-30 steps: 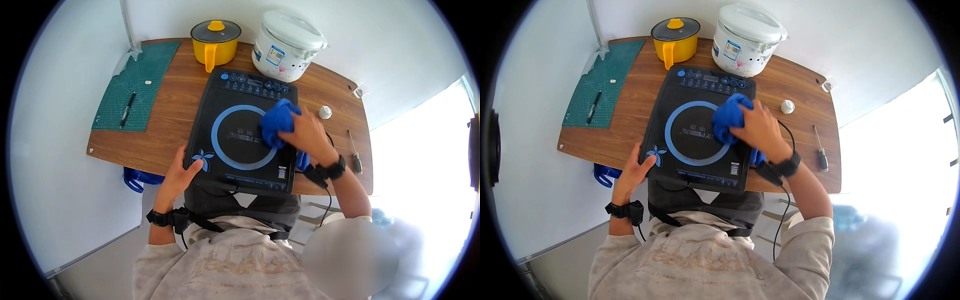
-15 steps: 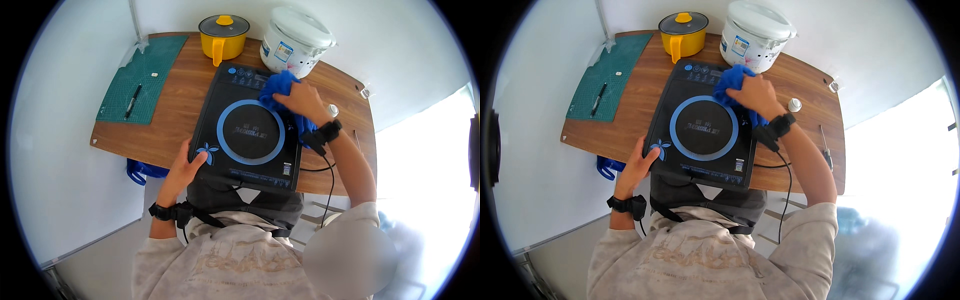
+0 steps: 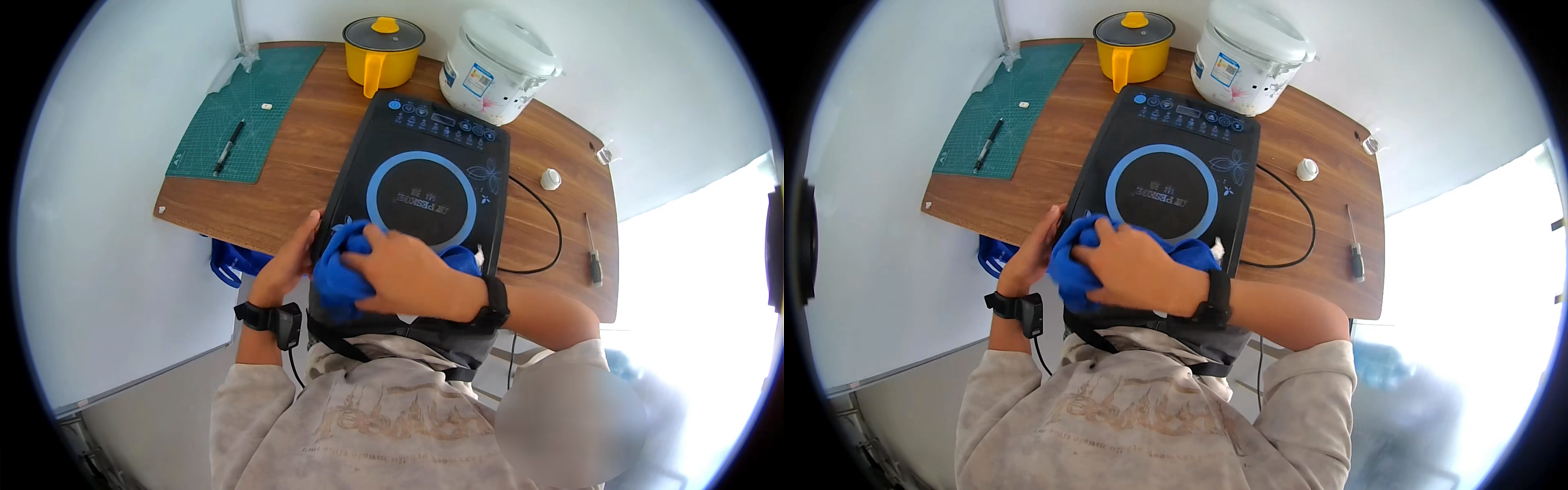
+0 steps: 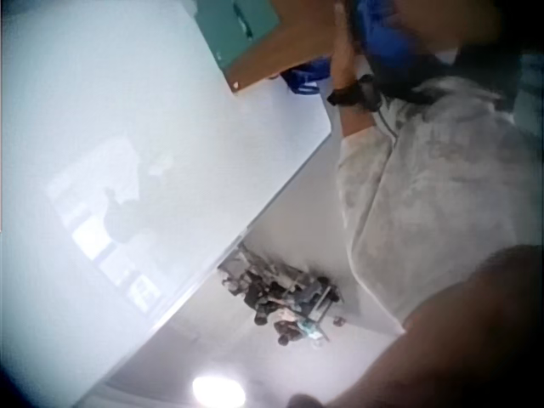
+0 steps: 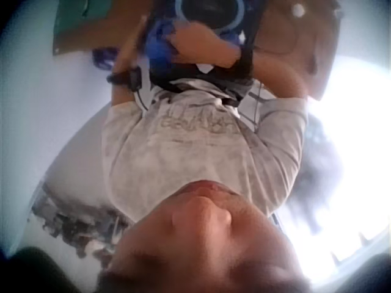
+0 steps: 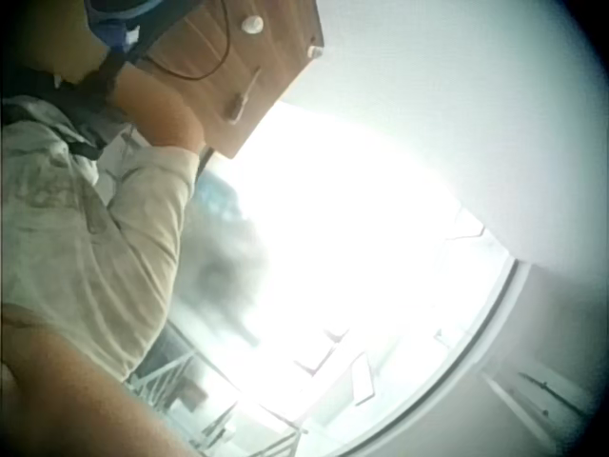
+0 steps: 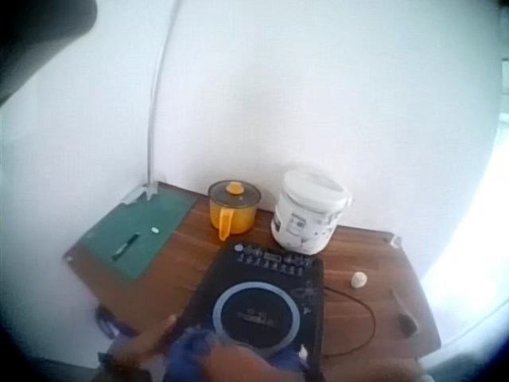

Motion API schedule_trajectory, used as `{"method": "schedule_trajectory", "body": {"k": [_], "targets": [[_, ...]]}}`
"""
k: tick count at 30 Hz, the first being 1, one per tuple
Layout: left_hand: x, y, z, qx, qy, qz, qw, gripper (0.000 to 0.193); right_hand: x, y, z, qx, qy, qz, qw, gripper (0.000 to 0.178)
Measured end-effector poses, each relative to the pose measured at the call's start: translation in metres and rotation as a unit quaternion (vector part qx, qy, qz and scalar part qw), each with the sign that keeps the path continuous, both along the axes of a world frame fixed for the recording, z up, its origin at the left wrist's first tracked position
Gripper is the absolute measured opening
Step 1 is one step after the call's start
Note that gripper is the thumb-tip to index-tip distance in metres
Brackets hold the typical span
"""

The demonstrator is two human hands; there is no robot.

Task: The person uses a screwdriver to remove screws from the underside of a black induction cooktop, then wipes its surface with a blue cloth. They flip the cooktop over, move it aside, and proceed to unscrew the bottom of a yellow pot, removing its base plate to expose internal components.

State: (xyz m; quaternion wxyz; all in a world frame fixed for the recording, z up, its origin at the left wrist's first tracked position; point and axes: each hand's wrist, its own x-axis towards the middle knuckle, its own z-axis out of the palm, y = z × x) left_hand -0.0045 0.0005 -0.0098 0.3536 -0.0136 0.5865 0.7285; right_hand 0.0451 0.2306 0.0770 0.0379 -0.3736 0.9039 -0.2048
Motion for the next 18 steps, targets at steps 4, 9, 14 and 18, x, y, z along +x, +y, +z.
{"method": "schedule_trajectory", "body": {"k": [4, 9, 14, 18], "targets": [[0.001, 0.002, -0.001, -0.061, 0.009, 0.016, 0.998, 0.07, 0.016, 0.001, 0.031, -0.002, -0.171, 0.073, 0.983, 0.055], [0.007, -0.001, -0.004, -0.089, 0.122, 0.015, 0.988, 0.073, -0.007, 0.04, 0.053, -0.197, -0.455, 0.014, 0.868, 0.043], [-0.004, -0.024, 0.019, -0.202, 0.224, -0.002, 0.954, 0.063, -0.022, 0.076, 0.04, -0.565, -0.548, -0.076, 0.612, 0.049], [0.0, -0.004, 0.068, -0.178, 0.27, 0.01, 0.946, 0.055, -0.042, 0.088, 0.028, -0.638, -0.581, -0.024, 0.505, 0.048]]}}
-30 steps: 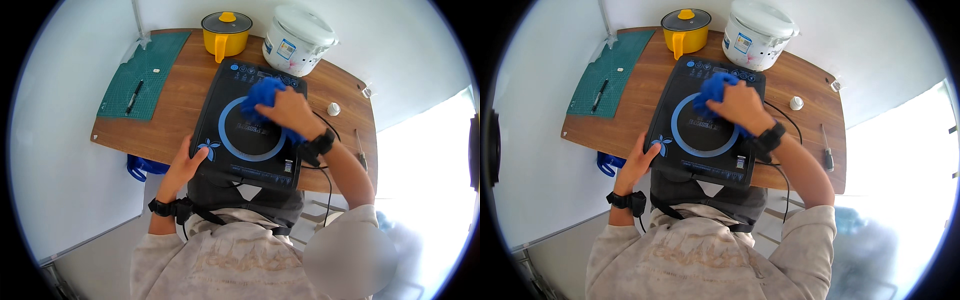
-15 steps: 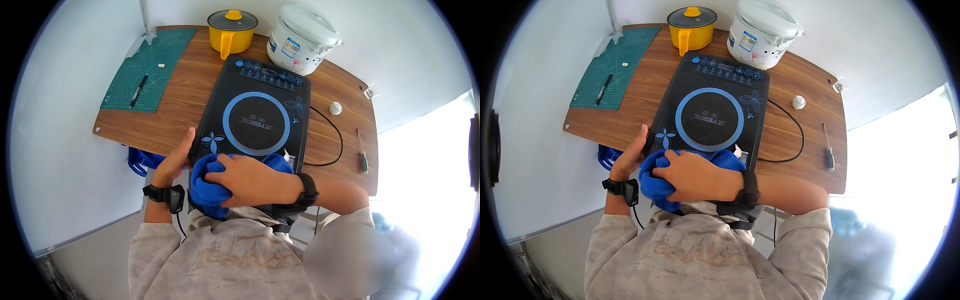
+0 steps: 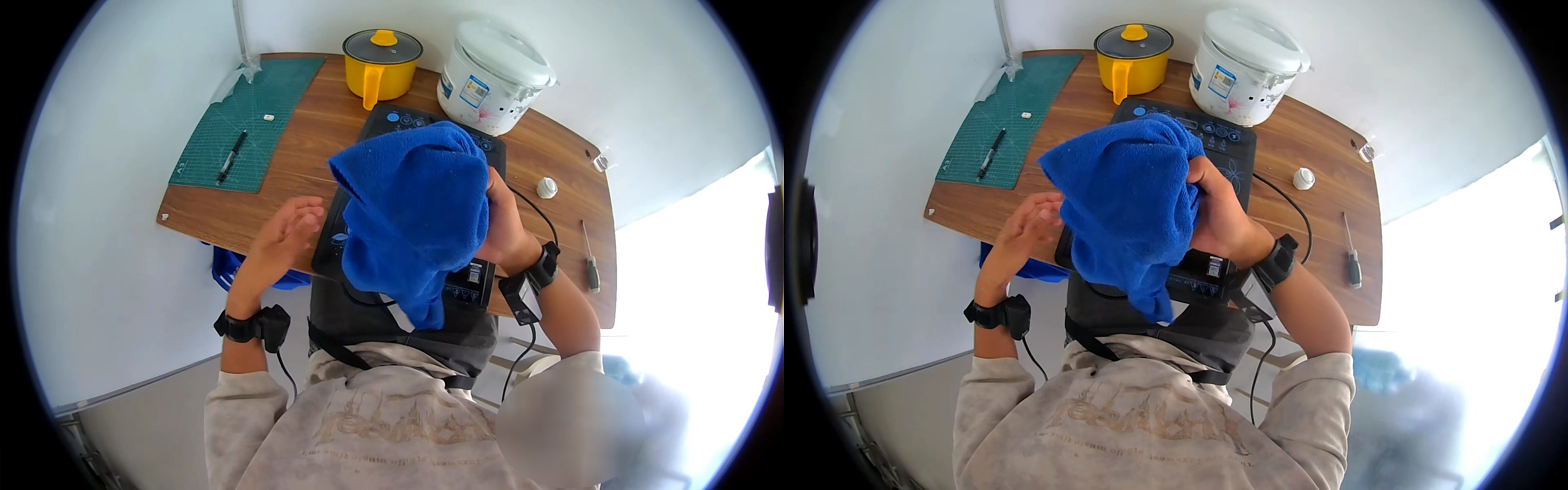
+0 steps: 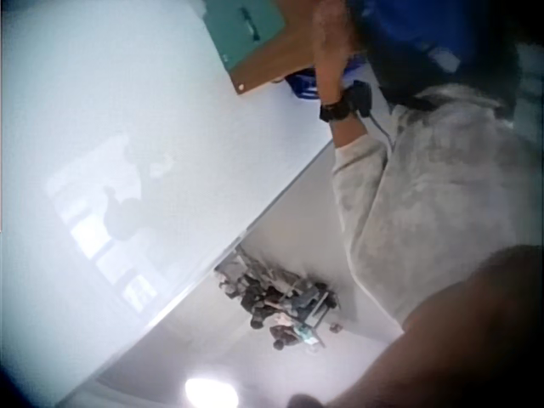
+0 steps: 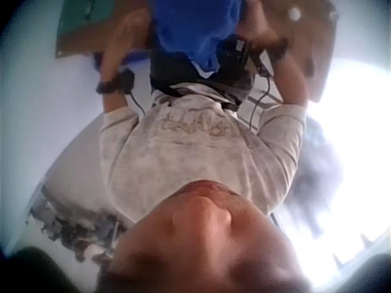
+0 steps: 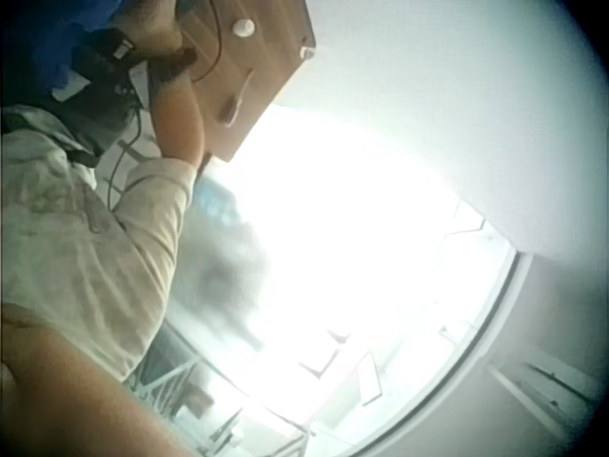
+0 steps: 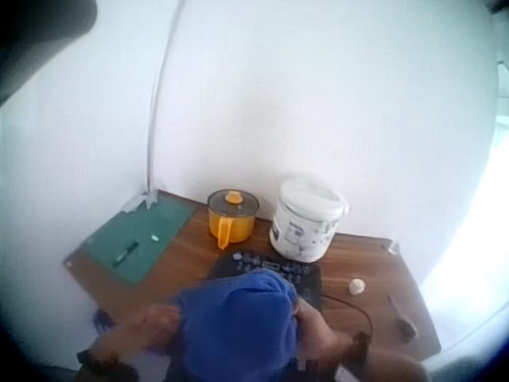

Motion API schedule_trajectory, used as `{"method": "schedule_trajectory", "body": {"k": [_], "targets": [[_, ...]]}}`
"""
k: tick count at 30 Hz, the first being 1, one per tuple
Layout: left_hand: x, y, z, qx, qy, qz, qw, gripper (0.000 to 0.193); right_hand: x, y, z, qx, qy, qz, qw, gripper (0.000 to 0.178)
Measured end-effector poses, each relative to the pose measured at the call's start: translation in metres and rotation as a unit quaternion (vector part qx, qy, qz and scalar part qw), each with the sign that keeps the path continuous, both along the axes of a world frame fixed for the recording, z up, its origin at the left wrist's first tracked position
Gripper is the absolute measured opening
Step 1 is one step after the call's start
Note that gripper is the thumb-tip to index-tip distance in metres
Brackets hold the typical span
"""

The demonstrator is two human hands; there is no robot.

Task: The person uses a screwdriver to remove screws from the underside of a black induction cooktop, then wipes its surface with a blue cloth. They flip the cooktop over, move it aside, and proceed to unscrew the bottom of a yellow pot, removing its base plate to expose internal components.

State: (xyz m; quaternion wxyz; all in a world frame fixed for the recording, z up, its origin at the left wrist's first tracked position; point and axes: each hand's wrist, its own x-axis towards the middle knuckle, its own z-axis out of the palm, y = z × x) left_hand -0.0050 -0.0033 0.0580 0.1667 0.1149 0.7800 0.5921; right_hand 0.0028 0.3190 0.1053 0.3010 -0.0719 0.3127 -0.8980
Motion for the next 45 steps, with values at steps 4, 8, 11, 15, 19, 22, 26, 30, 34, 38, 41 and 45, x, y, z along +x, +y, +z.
{"method": "schedule_trajectory", "body": {"k": [4, 8, 11, 15, 19, 22, 26, 30, 34, 38, 41, 45], "targets": [[0.009, 0.021, 0.008, 0.22, -0.05, -0.046, 0.973, 0.07, -0.012, -0.006, -0.006, 0.073, 0.004, 0.002, 0.997, 0.046], [0.011, 0.029, 0.007, 0.266, -0.114, -0.066, 0.955, 0.076, -0.002, -0.042, 0.016, 0.211, 0.018, -0.047, 0.976, 0.046], [0.01, 0.037, 0.021, 0.132, -0.105, -0.033, 0.985, 0.067, -0.004, -0.054, 0.007, 0.329, 0.161, -0.042, 0.929, 0.055], [0.004, 0.019, 0.028, 0.09, -0.027, 0.109, 0.99, 0.051, 0.003, -0.047, 0.026, 0.433, 0.205, 0.035, 0.877, 0.066], [-0.037, -0.02, 0.044, 0.085, 0.139, 0.218, 0.962, 0.035, 0.012, -0.008, 0.025, 0.484, 0.249, -0.058, 0.837, 0.068], [-0.096, -0.046, 0.038, 0.103, 0.228, 0.24, 0.938, 0.033, 0.012, 0.018, 0.027, 0.496, 0.234, -0.051, 0.834, 0.068], [-0.182, -0.046, 0.045, 0.007, 0.312, 0.218, 0.925, 0.034, 0.018, 0.037, 0.026, 0.502, 0.214, -0.075, 0.835, 0.065], [-0.282, -0.042, 0.008, -0.223, 0.44, 0.179, 0.851, 0.04, 0.021, 0.045, 0.023, 0.51, 0.206, -0.086, 0.831, 0.063], [-0.332, -0.013, -0.047, -0.29, 0.46, 0.22, 0.81, 0.049, 0.017, 0.05, 0.018, 0.537, 0.191, -0.083, 0.817, 0.061], [-0.336, 0.023, -0.057, -0.384, 0.359, 0.085, 0.846, 0.059, 0.02, 0.058, 0.013, 0.554, 0.175, -0.087, 0.81, 0.059], [-0.334, 0.022, -0.061, -0.458, 0.334, -0.015, 0.824, 0.069, 0.021, 0.06, 0.011, 0.553, 0.174, -0.085, 0.811, 0.057], [-0.33, 0.017, -0.072, -0.48, 0.297, -0.018, 0.825, 0.068, 0.024, 0.059, 0.009, 0.55, 0.178, -0.107, 0.809, 0.053]]}}
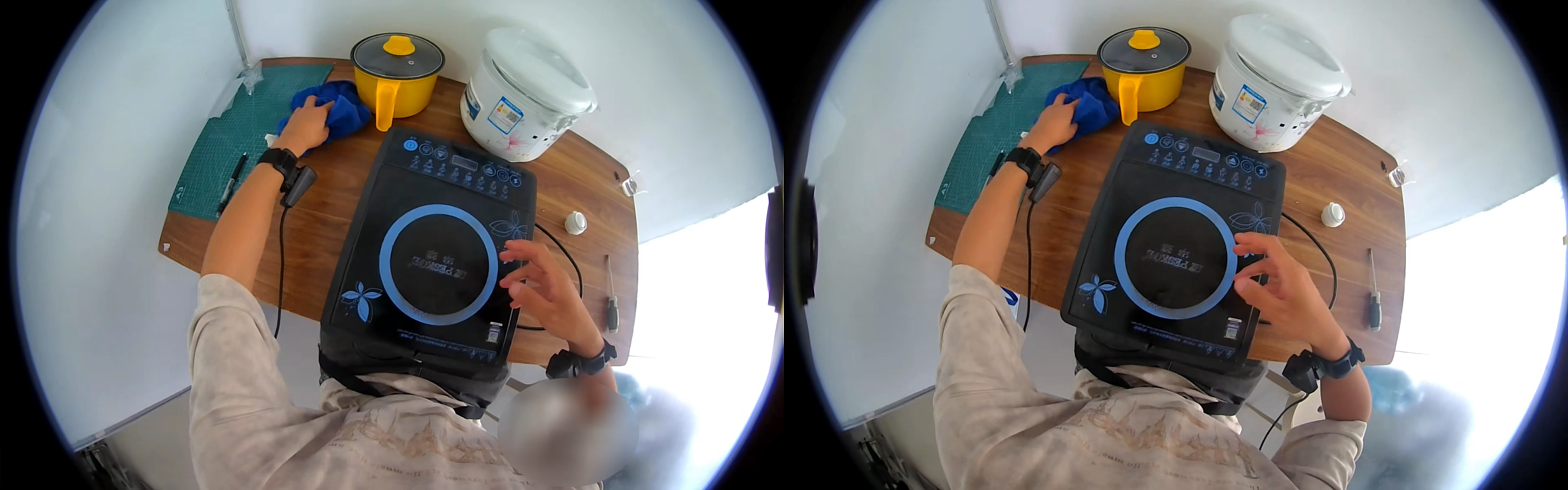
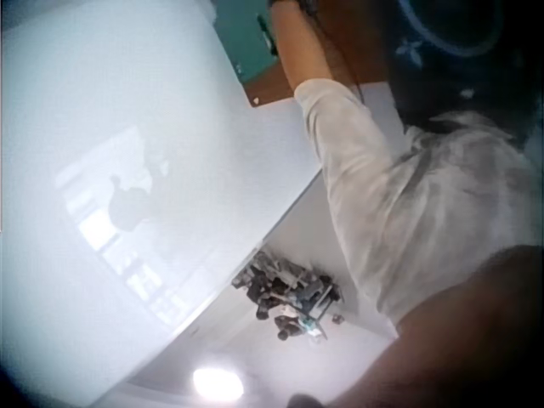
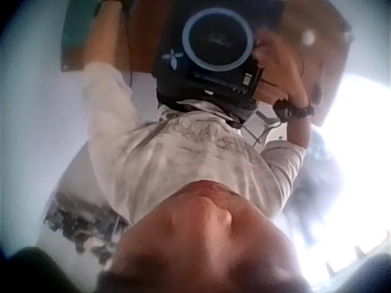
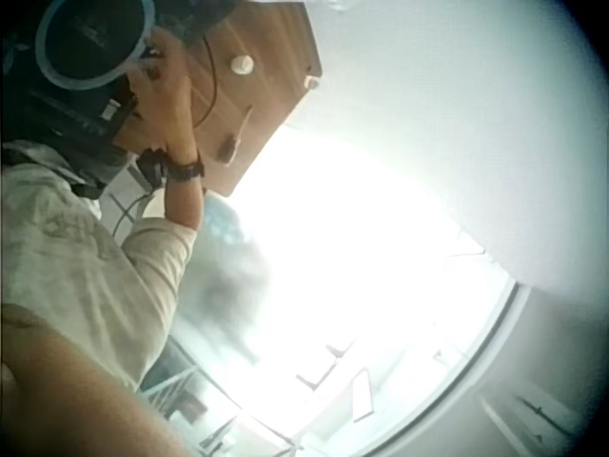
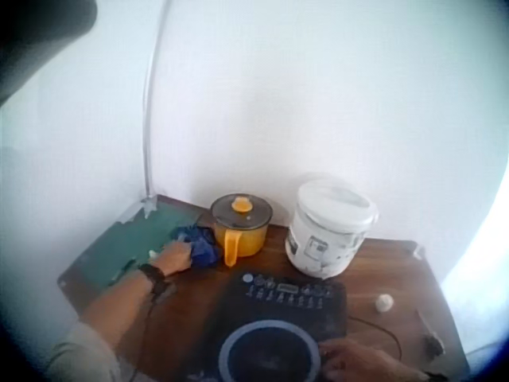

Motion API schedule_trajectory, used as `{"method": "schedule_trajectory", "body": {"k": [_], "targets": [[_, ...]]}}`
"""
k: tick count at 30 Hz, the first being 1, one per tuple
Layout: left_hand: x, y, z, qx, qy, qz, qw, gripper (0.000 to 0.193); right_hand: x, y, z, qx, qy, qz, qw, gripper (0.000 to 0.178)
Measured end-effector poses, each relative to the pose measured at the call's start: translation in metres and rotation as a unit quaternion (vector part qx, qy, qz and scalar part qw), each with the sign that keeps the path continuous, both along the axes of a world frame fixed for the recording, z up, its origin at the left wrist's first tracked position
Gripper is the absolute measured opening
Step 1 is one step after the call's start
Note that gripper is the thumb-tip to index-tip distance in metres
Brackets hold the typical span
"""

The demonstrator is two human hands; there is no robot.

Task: The person uses a screwdriver to remove screws from the underside of a black induction cooktop, then wipes its surface with a blue cloth. They flip the cooktop over, move it aside, and proceed to unscrew the bottom of a yellow pot, removing its base plate to expose internal components.

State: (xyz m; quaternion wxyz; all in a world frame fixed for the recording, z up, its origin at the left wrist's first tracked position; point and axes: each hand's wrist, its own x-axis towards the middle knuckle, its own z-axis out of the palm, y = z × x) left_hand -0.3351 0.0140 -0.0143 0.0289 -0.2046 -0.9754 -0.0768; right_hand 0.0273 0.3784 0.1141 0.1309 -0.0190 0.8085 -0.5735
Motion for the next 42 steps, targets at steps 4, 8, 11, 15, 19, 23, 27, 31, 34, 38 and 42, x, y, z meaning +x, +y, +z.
{"method": "schedule_trajectory", "body": {"k": [4, 8, 11, 15, 19, 23, 27, 31, 34, 38, 42], "targets": [[0.041, 0.011, 0.012, -0.014, -0.035, -0.04, 0.998, 0.066, 0.005, 0.001, 0.001, -0.043, -0.003, -0.035, 0.998, 0.049], [0.089, -0.009, 0.011, -0.003, -0.072, -0.067, 0.995, 0.065, 0.014, -0.002, 0.005, -0.048, 0.018, 0.001, 0.999, 0.046], [0.155, -0.024, 0.026, 0.029, -0.096, -0.064, 0.993, 0.062, 0.022, -0.003, 0.008, -0.031, 0.029, 0.025, 0.999, 0.045], [0.262, -0.058, 0.033, 0.036, -0.095, -0.04, 0.994, 0.049, 0.032, -0.004, 0.014, -0.031, 0.005, 0.021, 0.999, 0.045], [0.345, -0.088, 0.063, -0.002, -0.2, -0.026, 0.979, 0.038, 0.038, 0.001, 0.014, -0.013, 0.027, 0.034, 0.999, 0.044], [0.401, -0.135, 0.083, -0.116, -0.467, -0.02, 0.876, 0.043, 0.042, 0.002, 0.017, -0.011, 0.033, 0.041, 0.999, 0.043], [0.399, -0.157, 0.096, -0.061, -0.446, 0.031, 0.892, 0.045, 0.041, 0.004, 0.015, -0.017, 0.037, 0.026, 0.999, 0.043], [0.363, -0.152, 0.122, 0.031, -0.294, 0.073, 0.953, 0.049, 0.044, 0.003, 0.015, -0.012, 0.047, 0.026, 0.998, 0.044], [0.328, -0.139, 0.139, 0.196, -0.241, 0.048, 0.949, 0.053, 0.048, 0.003, 0.013, 0.012, 0.065, 0.008, 0.998, 0.044], [0.268, -0.106, 0.116, 0.314, -0.144, 0.039, 0.938, 0.056, 0.05, 0.008, 0.009, 0.008, 0.058, -0.034, 0.998, 0.043], [0.212, -0.064, 0.064, 0.308, 0.003, 0.019, 0.951, 0.057, 0.05, 0.007, 0.003, 0.013, 0.06, -0.042, 0.997, 0.042]]}}
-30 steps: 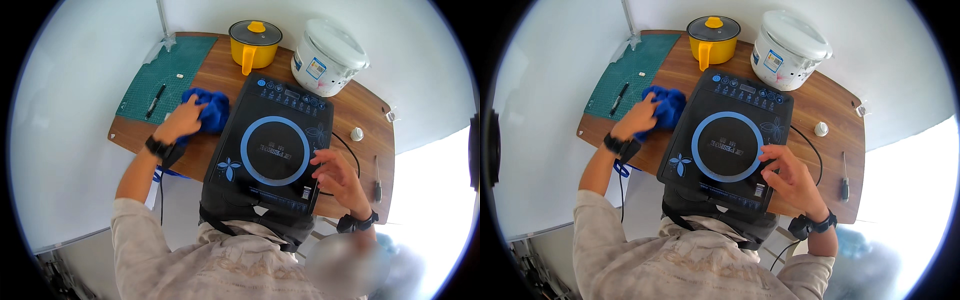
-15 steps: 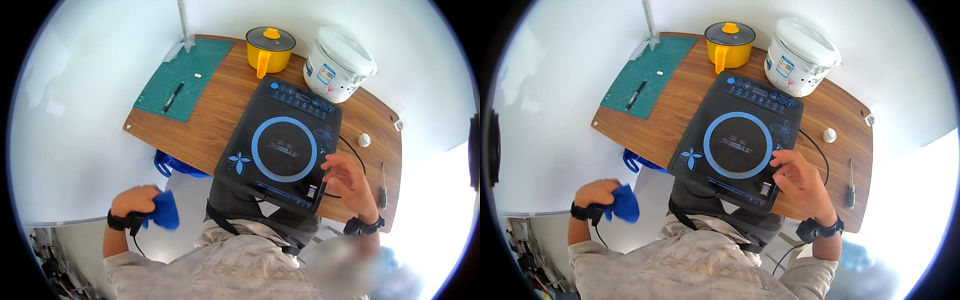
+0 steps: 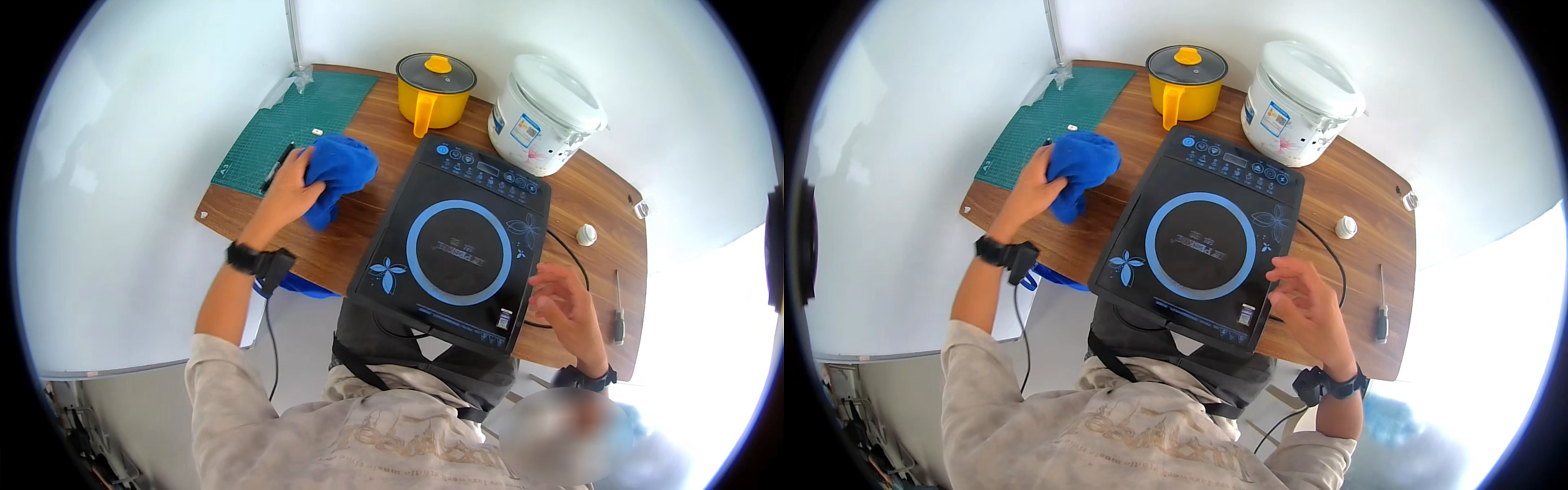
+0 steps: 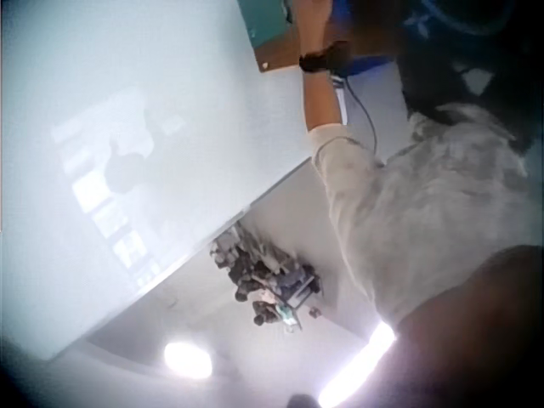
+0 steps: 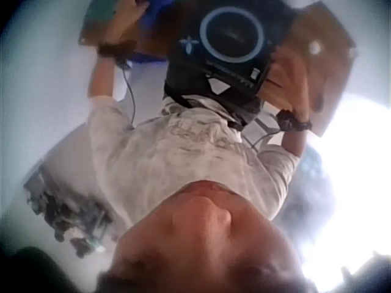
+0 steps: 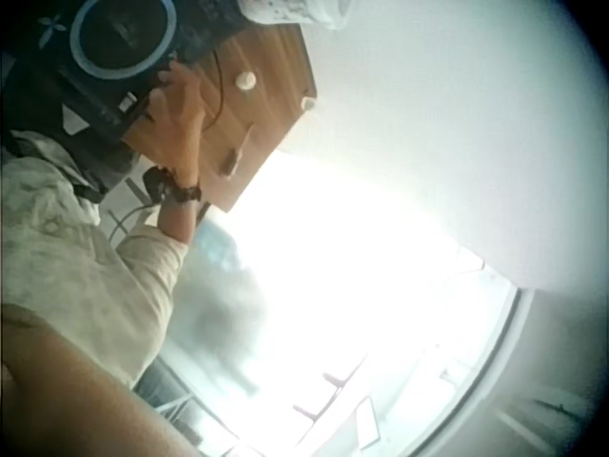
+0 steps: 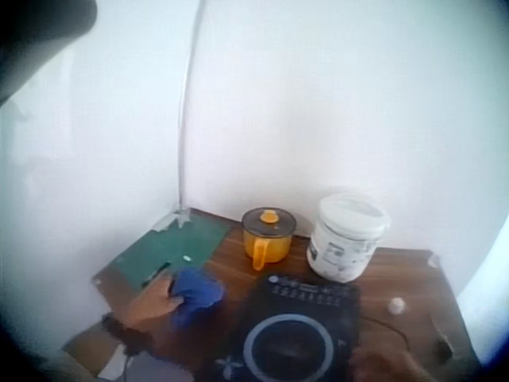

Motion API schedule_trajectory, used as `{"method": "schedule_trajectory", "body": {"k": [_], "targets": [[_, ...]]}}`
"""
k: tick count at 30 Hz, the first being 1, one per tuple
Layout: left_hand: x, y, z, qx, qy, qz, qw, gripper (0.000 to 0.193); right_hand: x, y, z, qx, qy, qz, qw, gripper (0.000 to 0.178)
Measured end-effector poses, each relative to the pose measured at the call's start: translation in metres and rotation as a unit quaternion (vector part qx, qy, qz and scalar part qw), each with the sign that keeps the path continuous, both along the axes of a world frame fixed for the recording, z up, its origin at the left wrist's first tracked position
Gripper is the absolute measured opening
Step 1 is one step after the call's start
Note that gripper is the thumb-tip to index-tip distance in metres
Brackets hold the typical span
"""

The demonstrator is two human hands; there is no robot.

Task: The person uses a screwdriver to remove screws from the underside of a black induction cooktop, then wipes its surface with a blue cloth. They flip the cooktop over, move it aside, and proceed to unscrew the bottom of a yellow pot, removing its base plate to expose internal components.

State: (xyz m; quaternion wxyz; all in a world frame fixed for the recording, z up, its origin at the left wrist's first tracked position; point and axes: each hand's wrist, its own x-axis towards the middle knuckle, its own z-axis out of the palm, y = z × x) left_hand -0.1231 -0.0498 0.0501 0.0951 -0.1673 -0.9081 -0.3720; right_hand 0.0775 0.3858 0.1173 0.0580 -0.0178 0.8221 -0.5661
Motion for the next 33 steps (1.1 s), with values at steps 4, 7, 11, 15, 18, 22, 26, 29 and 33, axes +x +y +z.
{"method": "schedule_trajectory", "body": {"k": [4, 7, 11, 15, 18, 22, 26, 29, 33], "targets": [[-0.02, 0.023, -0.037, -0.094, 0.006, 0.007, 0.996, 0.056, 0.002, 0.0, 0.0, 0.009, -0.013, -0.004, 1.0, 0.042], [-0.002, 0.024, -0.033, -0.195, -0.036, -0.024, 0.98, 0.055, 0.005, 0.004, -0.005, 0.014, -0.017, -0.003, 1.0, 0.043], [0.026, 0.004, -0.007, -0.206, -0.156, -0.088, 0.962, 0.048, 0.006, 0.008, -0.014, 0.017, -0.03, 0.005, 0.999, 0.042], [0.043, -0.019, 0.008, -0.204, -0.24, -0.148, 0.937, 0.039, 0.006, 0.005, -0.023, 0.025, -0.02, 0.017, 0.999, 0.042], [0.046, -0.021, 0.015, -0.154, -0.248, -0.146, 0.945, 0.039, 0.007, 0.005, -0.027, 0.03, -0.036, 0.014, 0.999, 0.042], [0.038, -0.006, 0.028, -0.025, -0.236, -0.063, 0.969, 0.044, 0.013, 0.008, -0.03, 0.038, -0.017, 0.011, 0.999, 0.042], [-0.001, 0.003, 0.012, 0.131, -0.177, 0.044, 0.974, 0.042, 0.02, 0.016, -0.036, 0.038, 0.008, -0.01, 0.999, 0.041], [-0.031, 0.013, 0.009, 0.199, -0.141, 0.057, 0.968, 0.046, 0.024, 0.021, -0.038, 0.038, 0.006, -0.026, 0.999, 0.042], [-0.077, 0.01, 0.0, 0.281, -0.084, 0.025, 0.956, 0.048, 0.028, 0.025, -0.035, 0.062, 0.012, -0.035, 0.997, 0.042]]}}
